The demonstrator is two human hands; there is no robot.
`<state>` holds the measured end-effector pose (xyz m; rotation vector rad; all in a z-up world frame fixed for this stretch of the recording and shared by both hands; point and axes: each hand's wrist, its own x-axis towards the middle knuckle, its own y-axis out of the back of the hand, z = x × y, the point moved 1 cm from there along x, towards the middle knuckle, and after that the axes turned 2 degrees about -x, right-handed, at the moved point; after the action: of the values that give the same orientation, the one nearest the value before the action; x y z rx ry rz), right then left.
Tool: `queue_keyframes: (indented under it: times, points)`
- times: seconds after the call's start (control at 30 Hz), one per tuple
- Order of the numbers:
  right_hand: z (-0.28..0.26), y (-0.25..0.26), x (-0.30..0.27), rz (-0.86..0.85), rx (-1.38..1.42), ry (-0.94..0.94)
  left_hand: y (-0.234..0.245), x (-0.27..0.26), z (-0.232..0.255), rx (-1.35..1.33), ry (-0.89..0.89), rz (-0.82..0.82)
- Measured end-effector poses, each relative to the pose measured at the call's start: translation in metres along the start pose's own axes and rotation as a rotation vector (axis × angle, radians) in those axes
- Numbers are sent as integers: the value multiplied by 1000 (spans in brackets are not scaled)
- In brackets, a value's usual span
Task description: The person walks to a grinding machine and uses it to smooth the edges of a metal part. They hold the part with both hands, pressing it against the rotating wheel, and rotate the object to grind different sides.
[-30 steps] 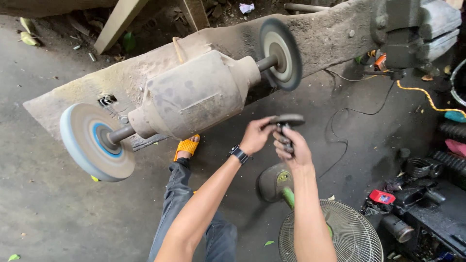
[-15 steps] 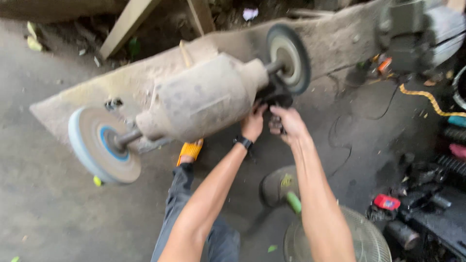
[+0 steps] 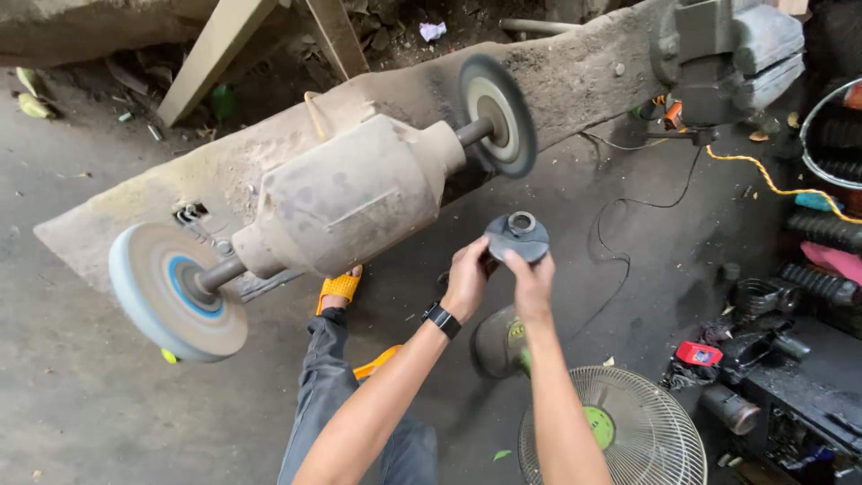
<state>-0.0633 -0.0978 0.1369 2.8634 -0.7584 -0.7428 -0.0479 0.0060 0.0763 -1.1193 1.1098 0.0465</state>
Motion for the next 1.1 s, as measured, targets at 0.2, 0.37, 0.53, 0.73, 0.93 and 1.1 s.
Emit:
queue_keyframes:
  times: [0.2,0.37,0.53,0.73,0.93,1.1]
  points:
    - [-1,-39,32,-9,-12,123,5,59,5,-141,111,57]
    - [-13,-60,63,169,-194,157,2,110,5,-220,76,-16]
    - [-12,-69,84,206,-297,184,-4,136,15,-278,79,-3]
    - [-27,-68,64,175,-273,213,-4,120,11,-316,138,-37]
    - [-45,-63,35,128,-148,215,-21,63,23,-341,125,-30]
    - [-41,-19,17,-188,246,84,-40,-2,54,-57,-47,-217]
